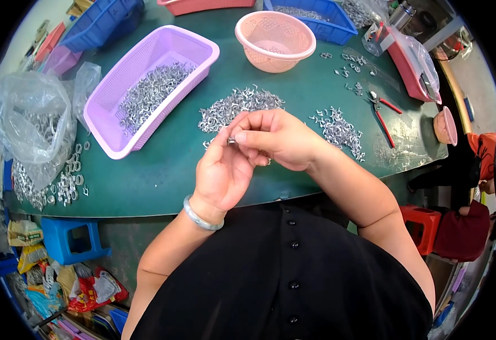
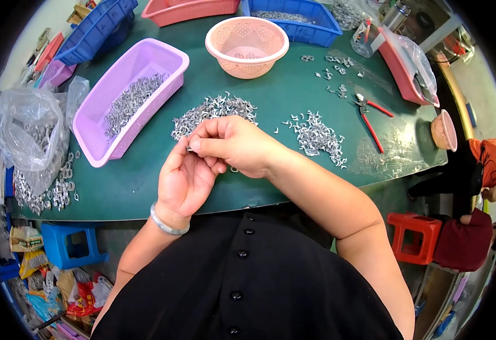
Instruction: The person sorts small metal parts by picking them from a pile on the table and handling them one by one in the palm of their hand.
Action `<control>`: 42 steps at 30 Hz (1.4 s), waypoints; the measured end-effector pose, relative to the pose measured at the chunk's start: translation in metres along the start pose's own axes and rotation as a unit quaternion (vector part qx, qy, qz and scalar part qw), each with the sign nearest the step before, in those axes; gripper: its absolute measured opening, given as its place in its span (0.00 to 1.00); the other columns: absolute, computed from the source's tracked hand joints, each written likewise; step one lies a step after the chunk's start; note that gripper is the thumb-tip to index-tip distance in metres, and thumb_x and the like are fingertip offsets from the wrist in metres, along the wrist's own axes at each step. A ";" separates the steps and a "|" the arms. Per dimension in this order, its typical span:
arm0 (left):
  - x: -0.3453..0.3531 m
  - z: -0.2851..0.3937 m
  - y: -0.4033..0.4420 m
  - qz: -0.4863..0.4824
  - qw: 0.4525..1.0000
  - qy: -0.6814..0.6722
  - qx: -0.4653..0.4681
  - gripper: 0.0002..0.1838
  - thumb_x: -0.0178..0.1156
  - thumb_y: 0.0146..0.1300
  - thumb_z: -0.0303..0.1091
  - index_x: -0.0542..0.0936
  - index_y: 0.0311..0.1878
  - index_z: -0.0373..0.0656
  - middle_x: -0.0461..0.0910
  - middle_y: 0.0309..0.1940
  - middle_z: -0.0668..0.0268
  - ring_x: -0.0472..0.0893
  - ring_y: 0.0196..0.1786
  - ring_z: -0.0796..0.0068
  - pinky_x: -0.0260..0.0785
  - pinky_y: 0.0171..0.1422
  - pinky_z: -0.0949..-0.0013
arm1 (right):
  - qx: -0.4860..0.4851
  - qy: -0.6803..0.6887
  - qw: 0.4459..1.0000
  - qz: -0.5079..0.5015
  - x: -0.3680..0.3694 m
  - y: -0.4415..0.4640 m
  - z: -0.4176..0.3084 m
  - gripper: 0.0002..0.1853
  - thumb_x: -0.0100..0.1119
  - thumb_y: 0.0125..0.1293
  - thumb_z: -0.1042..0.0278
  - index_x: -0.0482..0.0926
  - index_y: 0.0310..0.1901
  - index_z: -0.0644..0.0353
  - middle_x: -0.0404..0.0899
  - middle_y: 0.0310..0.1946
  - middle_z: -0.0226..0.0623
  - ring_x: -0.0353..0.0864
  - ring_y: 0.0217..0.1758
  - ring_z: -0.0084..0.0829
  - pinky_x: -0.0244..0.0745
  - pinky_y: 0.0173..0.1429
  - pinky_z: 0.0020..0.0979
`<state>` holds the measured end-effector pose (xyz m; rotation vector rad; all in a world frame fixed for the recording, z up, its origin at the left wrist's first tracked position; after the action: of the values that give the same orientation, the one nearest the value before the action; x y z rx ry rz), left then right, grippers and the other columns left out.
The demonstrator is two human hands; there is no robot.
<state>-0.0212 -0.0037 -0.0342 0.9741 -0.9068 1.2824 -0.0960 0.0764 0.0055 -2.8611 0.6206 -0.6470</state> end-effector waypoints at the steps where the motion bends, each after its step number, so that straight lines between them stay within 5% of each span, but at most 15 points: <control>1: 0.000 0.001 0.000 0.049 0.999 -0.019 0.005 0.25 0.37 0.74 0.44 0.63 0.64 0.34 0.71 0.54 0.57 0.73 0.55 0.65 0.67 0.61 0.62 | -0.021 -0.074 0.996 0.033 0.004 0.000 -0.004 0.08 0.57 0.66 0.68 0.77 0.39 0.65 0.76 0.28 0.31 0.72 0.27 0.20 0.67 0.30 0.19; 3: 0.007 0.000 -0.002 0.145 0.988 -0.057 0.015 0.23 0.37 0.73 0.41 0.65 0.62 0.34 0.71 0.55 0.55 0.74 0.55 0.64 0.67 0.62 0.61 | -0.118 -0.276 0.952 0.052 0.007 0.003 -0.013 0.08 0.59 0.63 0.70 0.78 0.39 0.65 0.78 0.33 0.32 0.76 0.33 0.22 0.72 0.36 0.24; 6: -0.004 0.001 -0.003 -0.040 0.975 -0.216 -0.026 0.23 0.37 0.73 0.41 0.65 0.61 0.34 0.69 0.59 0.53 0.69 0.63 0.62 0.61 0.70 0.59 | -0.213 -0.459 0.861 0.040 0.028 -0.007 -0.022 0.07 0.60 0.56 0.72 0.78 0.37 0.64 0.76 0.37 0.40 0.77 0.42 0.35 0.74 0.43 0.32; 11: 0.020 0.003 -0.007 0.075 0.997 -0.009 0.023 0.20 0.42 0.71 0.41 0.69 0.56 0.34 0.72 0.54 0.54 0.71 0.60 0.60 0.64 0.67 0.59 | -0.339 -0.497 0.799 0.007 0.052 -0.012 -0.018 0.09 0.59 0.56 0.74 0.77 0.40 0.63 0.76 0.42 0.43 0.75 0.50 0.45 0.71 0.54 0.41; 14: -0.009 0.017 -0.008 0.154 0.982 -0.104 0.029 0.18 0.44 0.71 0.38 0.70 0.54 0.33 0.72 0.54 0.55 0.71 0.60 0.58 0.64 0.67 0.58 | -0.340 -0.454 0.823 0.017 0.036 -0.009 -0.033 0.10 0.57 0.56 0.78 0.77 0.42 0.62 0.76 0.44 0.44 0.75 0.53 0.46 0.70 0.57 0.41; 15: -0.008 0.024 -0.009 0.062 0.986 -0.154 0.011 0.17 0.45 0.71 0.36 0.70 0.53 0.31 0.73 0.54 0.54 0.72 0.59 0.58 0.65 0.67 0.58 | -0.336 -0.450 0.824 0.076 0.022 -0.003 -0.038 0.10 0.55 0.55 0.78 0.78 0.40 0.62 0.77 0.42 0.43 0.75 0.50 0.46 0.72 0.53 0.40; 16: 0.001 0.036 -0.011 0.165 0.985 -0.053 0.025 0.18 0.44 0.71 0.37 0.70 0.52 0.29 0.73 0.51 0.53 0.73 0.58 0.57 0.66 0.66 0.58 | -0.330 -0.445 0.822 0.133 0.007 0.003 -0.040 0.10 0.54 0.54 0.79 0.80 0.38 0.61 0.77 0.39 0.42 0.76 0.48 0.46 0.73 0.50 0.40; 18: 0.009 0.071 -0.007 0.160 0.979 0.076 0.097 0.19 0.44 0.71 0.38 0.70 0.51 0.27 0.74 0.50 0.51 0.74 0.57 0.55 0.66 0.67 0.58 | -0.274 -0.560 0.767 0.151 -0.017 0.016 -0.037 0.12 0.54 0.54 0.79 0.80 0.41 0.61 0.77 0.42 0.44 0.76 0.50 0.48 0.72 0.53 0.41; 23: 0.025 0.161 0.010 0.250 0.879 0.334 0.232 0.22 0.47 0.70 0.41 0.71 0.55 0.29 0.72 0.56 0.52 0.69 0.63 0.58 0.57 0.70 0.59 | -0.222 -0.712 0.665 0.024 -0.012 0.032 -0.011 0.29 0.66 0.53 0.67 0.72 0.59 0.52 0.62 0.65 0.44 0.63 0.65 0.52 0.65 0.65 0.46; 25: 0.025 0.179 0.015 0.340 0.794 0.456 0.214 0.23 0.51 0.69 0.42 0.71 0.58 0.31 0.72 0.58 0.53 0.66 0.66 0.60 0.51 0.72 0.61 | -0.144 -0.739 0.658 -0.004 -0.006 0.036 -0.009 0.28 0.66 0.53 0.66 0.73 0.58 0.52 0.64 0.63 0.43 0.65 0.64 0.50 0.66 0.64 0.44; 28: 0.023 0.183 0.015 0.314 0.714 0.613 0.124 0.25 0.55 0.66 0.42 0.72 0.59 0.33 0.71 0.60 0.55 0.63 0.68 0.64 0.45 0.74 0.64 | -0.121 -0.759 0.640 -0.023 -0.007 0.040 -0.011 0.21 0.65 0.52 0.68 0.78 0.51 0.53 0.71 0.55 0.39 0.70 0.56 0.44 0.70 0.59 0.39; 32: 0.032 0.173 0.008 0.252 0.665 0.664 0.230 0.19 0.54 0.67 0.35 0.75 0.56 0.34 0.77 0.53 0.59 0.73 0.57 0.71 0.61 0.64 0.71 | -0.178 -0.740 0.648 -0.020 -0.011 0.037 -0.012 0.14 0.61 0.49 0.75 0.80 0.41 0.56 0.74 0.44 0.38 0.72 0.49 0.43 0.72 0.53 0.39; 33: 0.033 0.166 0.007 0.229 0.702 0.634 0.231 0.16 0.53 0.68 0.33 0.77 0.54 0.35 0.79 0.48 0.62 0.77 0.47 0.76 0.68 0.53 0.74 | -0.193 -0.734 0.651 -0.020 -0.012 0.037 -0.012 0.13 0.60 0.49 0.77 0.80 0.39 0.57 0.74 0.42 0.39 0.72 0.48 0.43 0.72 0.52 0.39; 36: 0.042 0.131 0.008 0.182 0.793 0.563 0.144 0.15 0.53 0.68 0.35 0.77 0.52 0.35 0.80 0.45 0.61 0.78 0.43 0.76 0.71 0.47 0.74 | -0.200 -0.709 0.676 -0.015 -0.013 0.036 -0.013 0.11 0.57 0.46 0.79 0.80 0.35 0.59 0.74 0.38 0.40 0.73 0.47 0.44 0.71 0.51 0.39; 42: 0.002 0.081 0.021 0.226 0.878 0.421 0.024 0.22 0.46 0.70 0.41 0.71 0.57 0.32 0.76 0.51 0.56 0.75 0.52 0.67 0.68 0.57 0.65 | -0.164 -0.649 0.742 0.039 -0.023 0.037 -0.019 0.09 0.56 0.49 0.79 0.80 0.34 0.60 0.75 0.38 0.47 0.77 0.43 0.47 0.72 0.48 0.42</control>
<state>-0.0425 -0.0780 -0.0032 0.1475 -0.4046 1.9078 -0.1367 0.0522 0.0061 -2.6039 0.5483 1.5174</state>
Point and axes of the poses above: each hand's wrist, its own y-axis towards the middle knuckle, its own x-axis out of the palm, z = x × y, the point moved 4 cm from there along y, towards the middle knuckle
